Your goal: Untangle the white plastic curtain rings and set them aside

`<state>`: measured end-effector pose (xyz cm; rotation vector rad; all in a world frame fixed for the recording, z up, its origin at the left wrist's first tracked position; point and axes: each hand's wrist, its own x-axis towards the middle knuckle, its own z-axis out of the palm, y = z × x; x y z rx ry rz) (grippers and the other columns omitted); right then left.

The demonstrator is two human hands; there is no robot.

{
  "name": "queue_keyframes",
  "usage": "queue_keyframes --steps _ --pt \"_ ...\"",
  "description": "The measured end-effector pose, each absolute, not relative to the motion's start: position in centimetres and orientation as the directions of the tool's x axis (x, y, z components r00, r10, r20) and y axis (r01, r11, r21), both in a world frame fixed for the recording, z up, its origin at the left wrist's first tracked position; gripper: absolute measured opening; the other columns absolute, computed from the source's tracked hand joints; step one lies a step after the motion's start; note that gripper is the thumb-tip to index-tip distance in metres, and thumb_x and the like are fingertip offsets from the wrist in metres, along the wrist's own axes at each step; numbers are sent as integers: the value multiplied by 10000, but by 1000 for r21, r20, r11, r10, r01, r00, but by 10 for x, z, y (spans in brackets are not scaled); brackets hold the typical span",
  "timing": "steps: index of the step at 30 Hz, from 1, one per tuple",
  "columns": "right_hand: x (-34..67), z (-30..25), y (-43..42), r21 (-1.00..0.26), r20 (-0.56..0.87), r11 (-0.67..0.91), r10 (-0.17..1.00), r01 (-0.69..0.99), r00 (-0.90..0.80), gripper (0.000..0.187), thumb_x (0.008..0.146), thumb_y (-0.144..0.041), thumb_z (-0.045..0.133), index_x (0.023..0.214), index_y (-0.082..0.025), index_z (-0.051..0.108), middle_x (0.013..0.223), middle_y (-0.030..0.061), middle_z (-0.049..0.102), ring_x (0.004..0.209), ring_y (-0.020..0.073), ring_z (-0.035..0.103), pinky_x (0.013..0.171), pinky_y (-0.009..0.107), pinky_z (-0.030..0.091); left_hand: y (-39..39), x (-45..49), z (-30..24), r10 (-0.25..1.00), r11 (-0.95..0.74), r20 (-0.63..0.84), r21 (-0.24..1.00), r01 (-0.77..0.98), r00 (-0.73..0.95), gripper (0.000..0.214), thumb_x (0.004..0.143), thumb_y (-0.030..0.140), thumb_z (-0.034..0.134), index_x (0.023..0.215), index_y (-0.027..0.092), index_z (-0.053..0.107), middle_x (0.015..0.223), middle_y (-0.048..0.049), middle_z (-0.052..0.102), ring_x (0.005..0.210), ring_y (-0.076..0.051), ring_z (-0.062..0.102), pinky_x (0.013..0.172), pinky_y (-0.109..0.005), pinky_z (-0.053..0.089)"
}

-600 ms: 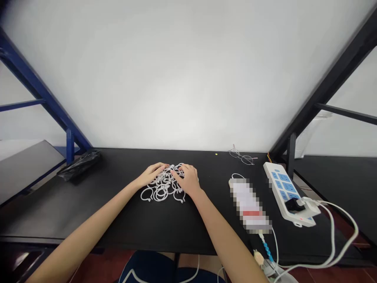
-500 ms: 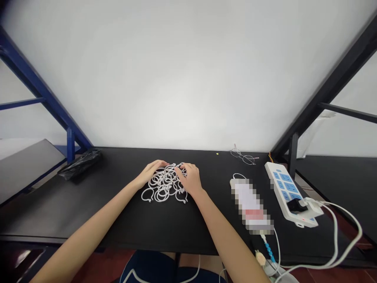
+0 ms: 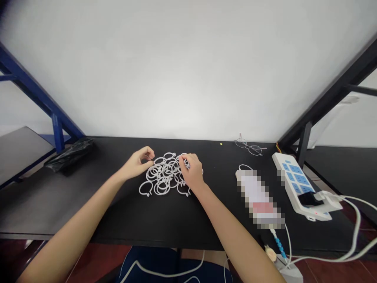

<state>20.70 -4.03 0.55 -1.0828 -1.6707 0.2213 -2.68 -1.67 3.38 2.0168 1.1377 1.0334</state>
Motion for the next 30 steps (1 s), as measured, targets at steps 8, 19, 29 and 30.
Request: queue_keyframes --steps 8,19,29,30 --pt "205 6 -45 -599 704 599 710 532 -7 202 925 -272 525 762 -216 628 773 36 691 756 194 608 772 344 490 -54 -37 76 613 -515 -201 631 580 764 287 689 136 560 934 207 692 603 52 525 539 -101 491 539 -198 385" --pt "209 3 -43 -624 683 561 729 544 33 217 922 -302 518 758 -214 630 740 37 670 712 184 605 695 324 509 -44 -31 55 681 -497 -217 564 659 699 144 671 161 588 697 221 717 497 49 492 453 -106 447 478 -220 324" --pt "204 13 -56 -659 672 604 741 447 -10 190 906 -308 552 783 -208 656 768 38 694 690 171 630 696 318 528 -40 -37 73 533 -281 -166 890 359 830 195 804 351 680 842 166 729 744 -28 654 630 -114 584 566 -194 472" --pt "202 15 -59 -683 646 607 761 407 -50 175 901 -321 562 819 -210 670 784 37 705 693 171 643 699 316 535 -41 -33 72 564 -249 -147 908 337 812 205 805 359 680 856 165 723 815 -44 674 671 -126 609 583 -203 497"
